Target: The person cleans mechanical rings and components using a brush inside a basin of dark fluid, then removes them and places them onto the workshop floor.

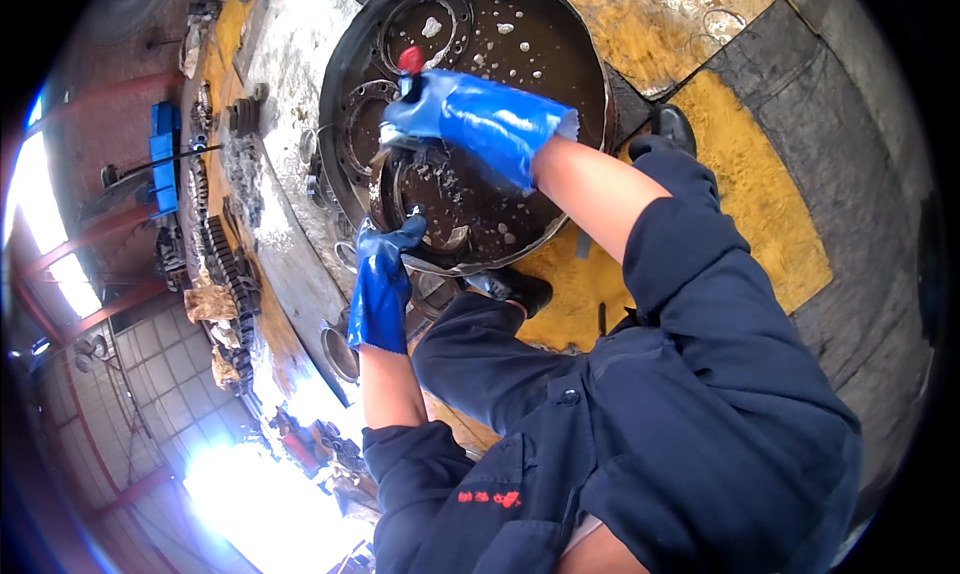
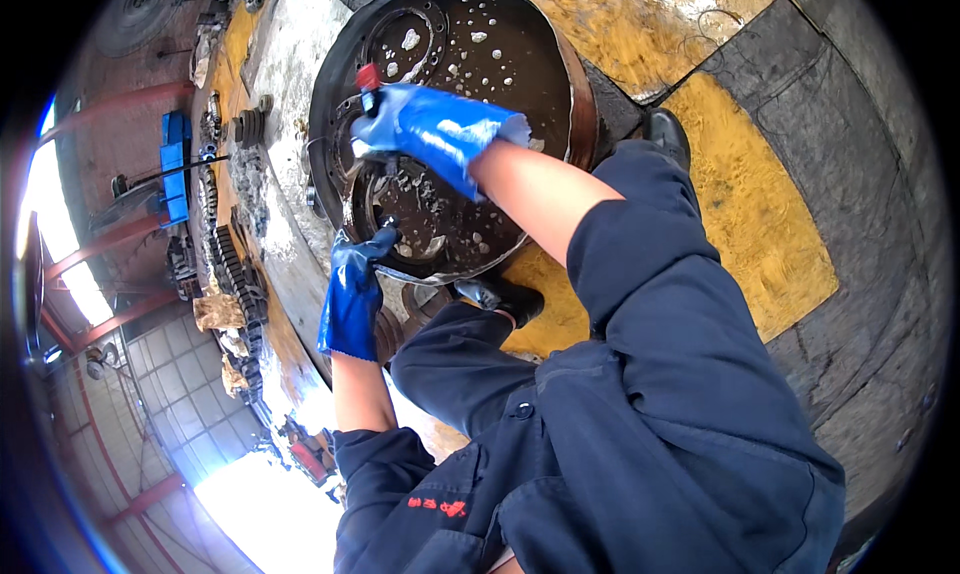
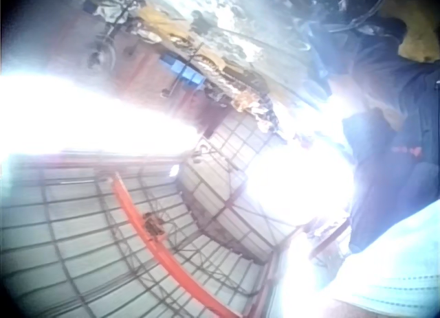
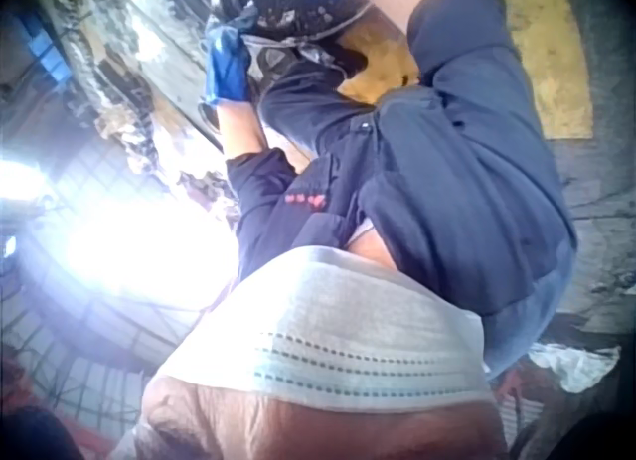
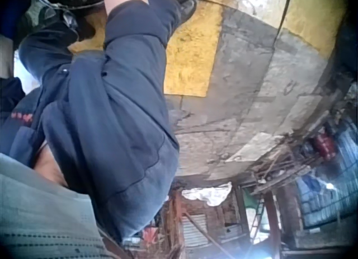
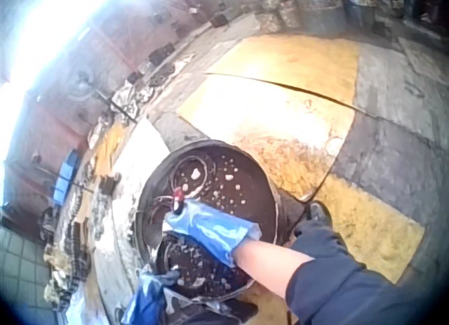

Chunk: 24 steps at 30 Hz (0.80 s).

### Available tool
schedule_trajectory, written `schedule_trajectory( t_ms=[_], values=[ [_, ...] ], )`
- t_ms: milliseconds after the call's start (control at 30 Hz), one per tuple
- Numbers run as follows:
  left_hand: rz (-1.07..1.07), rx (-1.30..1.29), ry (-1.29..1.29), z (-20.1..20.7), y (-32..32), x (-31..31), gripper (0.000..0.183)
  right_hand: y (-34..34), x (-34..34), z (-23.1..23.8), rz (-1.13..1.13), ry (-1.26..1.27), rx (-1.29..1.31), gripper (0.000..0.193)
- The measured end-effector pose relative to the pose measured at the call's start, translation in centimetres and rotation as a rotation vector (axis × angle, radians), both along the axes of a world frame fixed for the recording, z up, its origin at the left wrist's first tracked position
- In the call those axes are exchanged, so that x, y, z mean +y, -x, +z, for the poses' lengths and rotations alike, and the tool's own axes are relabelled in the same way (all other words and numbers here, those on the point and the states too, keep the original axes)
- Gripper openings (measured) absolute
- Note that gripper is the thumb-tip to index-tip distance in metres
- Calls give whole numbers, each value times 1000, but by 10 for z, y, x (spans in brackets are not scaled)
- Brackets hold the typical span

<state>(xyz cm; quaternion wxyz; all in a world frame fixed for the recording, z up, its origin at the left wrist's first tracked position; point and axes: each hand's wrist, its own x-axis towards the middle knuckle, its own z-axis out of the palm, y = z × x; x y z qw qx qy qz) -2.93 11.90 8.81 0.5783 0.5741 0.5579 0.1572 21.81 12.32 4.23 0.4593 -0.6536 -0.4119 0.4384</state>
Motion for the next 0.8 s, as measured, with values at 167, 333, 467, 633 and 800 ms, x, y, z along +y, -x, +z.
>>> schedule_trajectory(
  t_ms=[167,333,467,633,800],
  values=[
    [-20,49,-38,-7,7,8,40,1,4,-52,-176,89,200,44],
    [-82,21,-73,-5,15,10,43,6,-9,-55,-226,204,85,49],
    [-60,-60,-110,2,26,3,47,0,-59,12,61,-203,673,40],
    [27,-112,54,-21,36,28,49,13,-47,43,80,-122,298,46],
    [-44,51,-16,-17,24,22,44,-1,-6,-12,-56,77,127,39]
  ],
)
